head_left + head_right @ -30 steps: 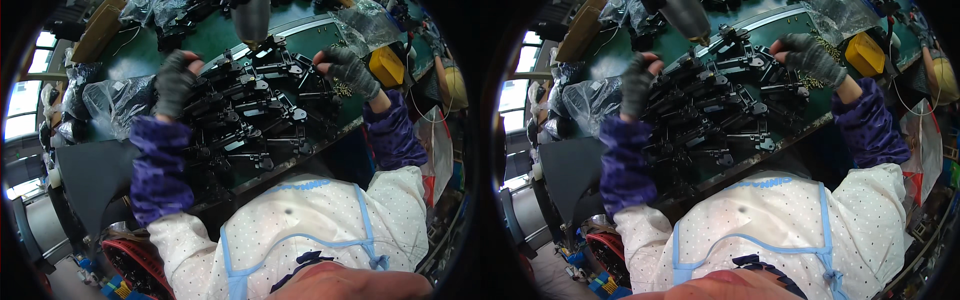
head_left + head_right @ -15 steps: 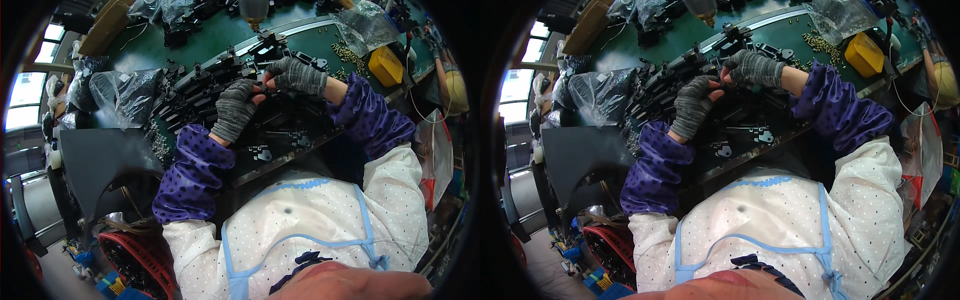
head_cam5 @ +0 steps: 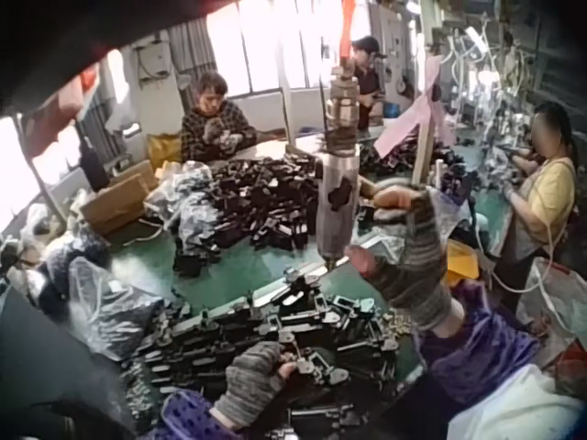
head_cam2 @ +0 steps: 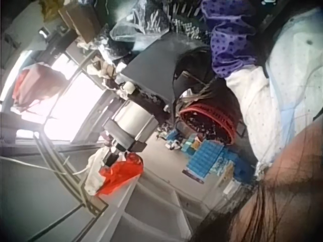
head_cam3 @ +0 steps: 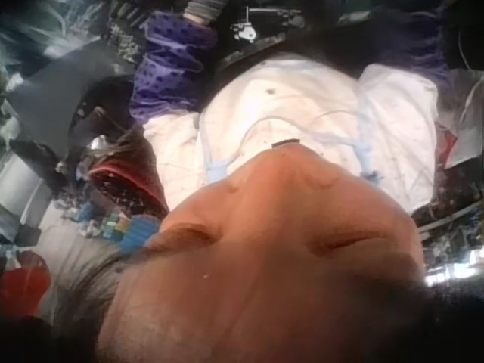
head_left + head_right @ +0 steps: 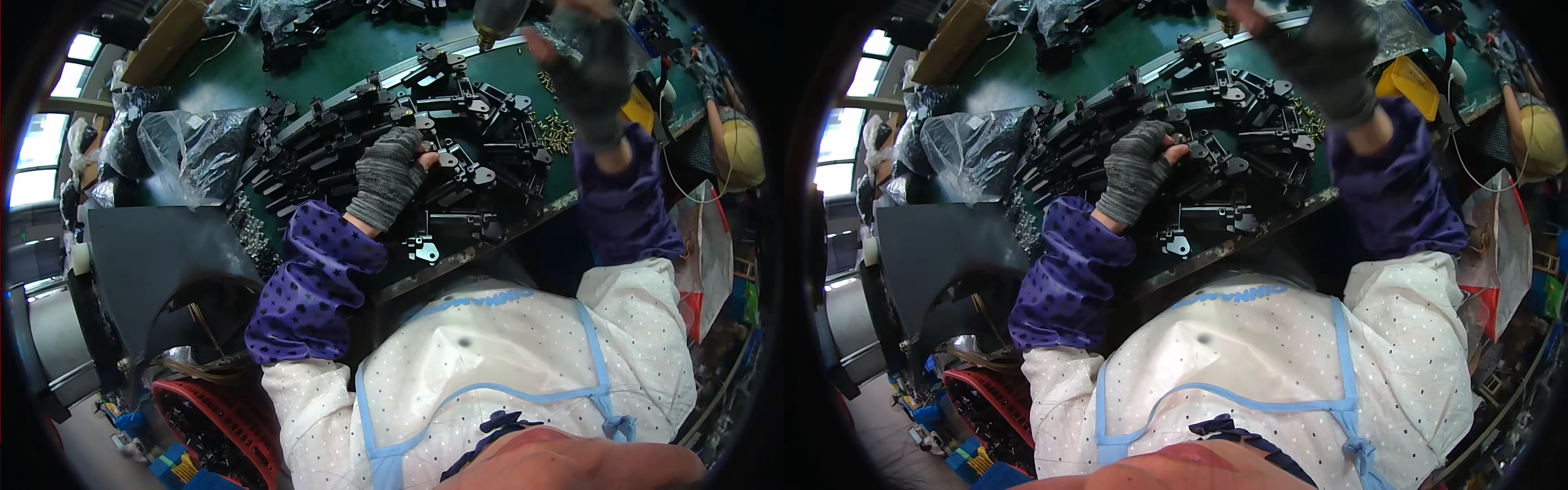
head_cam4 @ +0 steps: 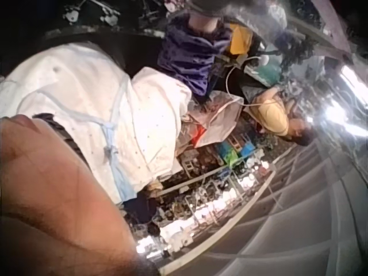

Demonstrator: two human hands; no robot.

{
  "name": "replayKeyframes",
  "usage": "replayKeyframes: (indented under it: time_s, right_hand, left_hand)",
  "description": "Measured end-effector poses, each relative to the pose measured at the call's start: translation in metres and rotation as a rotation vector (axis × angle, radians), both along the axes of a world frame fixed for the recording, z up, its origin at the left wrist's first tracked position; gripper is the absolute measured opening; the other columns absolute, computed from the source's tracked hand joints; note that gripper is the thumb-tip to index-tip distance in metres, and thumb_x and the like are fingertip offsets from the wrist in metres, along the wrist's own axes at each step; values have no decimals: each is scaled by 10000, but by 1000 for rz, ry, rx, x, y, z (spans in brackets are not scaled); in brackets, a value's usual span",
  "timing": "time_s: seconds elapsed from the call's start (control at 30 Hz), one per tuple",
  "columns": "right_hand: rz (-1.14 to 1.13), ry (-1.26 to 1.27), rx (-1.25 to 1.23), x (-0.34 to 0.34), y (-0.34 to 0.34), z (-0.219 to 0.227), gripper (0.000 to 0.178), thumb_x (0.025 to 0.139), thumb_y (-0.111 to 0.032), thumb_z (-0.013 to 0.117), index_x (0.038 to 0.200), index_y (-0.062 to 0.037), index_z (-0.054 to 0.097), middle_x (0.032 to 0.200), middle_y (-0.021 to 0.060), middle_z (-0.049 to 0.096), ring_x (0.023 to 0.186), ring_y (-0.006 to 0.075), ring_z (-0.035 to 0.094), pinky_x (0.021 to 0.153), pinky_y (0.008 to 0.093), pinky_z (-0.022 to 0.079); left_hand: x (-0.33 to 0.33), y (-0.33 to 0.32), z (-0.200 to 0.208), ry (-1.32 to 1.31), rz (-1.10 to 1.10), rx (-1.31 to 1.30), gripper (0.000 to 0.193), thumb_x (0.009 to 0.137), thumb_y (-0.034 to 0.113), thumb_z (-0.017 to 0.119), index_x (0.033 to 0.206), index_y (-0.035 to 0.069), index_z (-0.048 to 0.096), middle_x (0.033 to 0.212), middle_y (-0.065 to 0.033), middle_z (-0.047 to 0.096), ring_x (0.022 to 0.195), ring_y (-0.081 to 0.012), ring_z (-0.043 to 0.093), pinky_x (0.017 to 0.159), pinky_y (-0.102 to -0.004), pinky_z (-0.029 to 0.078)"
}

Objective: Assembling small black plastic and metal components using an electric screwdriver at a manual workstation.

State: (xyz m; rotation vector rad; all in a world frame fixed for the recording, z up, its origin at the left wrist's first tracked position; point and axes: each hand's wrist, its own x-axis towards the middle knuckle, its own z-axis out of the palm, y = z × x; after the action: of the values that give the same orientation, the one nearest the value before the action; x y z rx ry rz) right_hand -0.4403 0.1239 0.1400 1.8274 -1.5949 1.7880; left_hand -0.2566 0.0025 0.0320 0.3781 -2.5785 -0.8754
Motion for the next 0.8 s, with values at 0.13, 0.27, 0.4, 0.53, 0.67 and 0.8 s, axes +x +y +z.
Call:
replayKeyframes:
  time_s: [0.13,0.27,0.4,0.53,0.67,0.8]
  right_hand:
    - [37,-228,-27,-34,-11,20,537,724,-218,724,1146,-62,431,873,54,564,798,178,585,677,314,498]
    - [392,-659,137,-16,-44,-10,575,707,-240,737,1150,-59,418,863,60,564,810,191,593,671,313,502]
    - [663,-884,182,13,-57,-38,412,759,-230,663,1066,-39,464,888,97,561,755,220,624,656,339,533]
    - [656,-893,267,18,-58,-49,407,759,-254,646,1060,-47,465,893,105,550,741,233,631,651,373,546]
    - [645,-921,254,18,-56,-58,374,776,-238,632,1055,-49,469,895,103,549,753,225,625,663,365,544]
    - [575,-913,244,20,-55,-62,389,775,-227,630,1077,-47,463,895,101,549,774,217,620,685,354,538]
  left_hand:
    - [-4,2,1,-38,-18,177,194,690,188,697,793,72,580,766,-77,584,711,-261,594,618,-352,475]
    - [-2,4,-2,30,0,105,181,679,108,709,793,60,576,758,-75,600,692,-223,600,611,-315,473]
    - [-2,5,-5,46,15,63,196,670,102,710,798,58,569,738,-84,588,691,-241,600,615,-320,479]
    - [-3,4,-7,94,-3,46,207,659,103,716,792,51,568,735,-98,580,680,-259,596,613,-325,482]
    - [-3,4,-9,168,-28,40,208,654,93,717,788,40,567,740,-109,577,682,-265,596,612,-325,483]
    - [-3,4,-10,137,-22,38,211,647,87,719,784,36,567,755,-111,582,689,-262,599,615,-325,483]
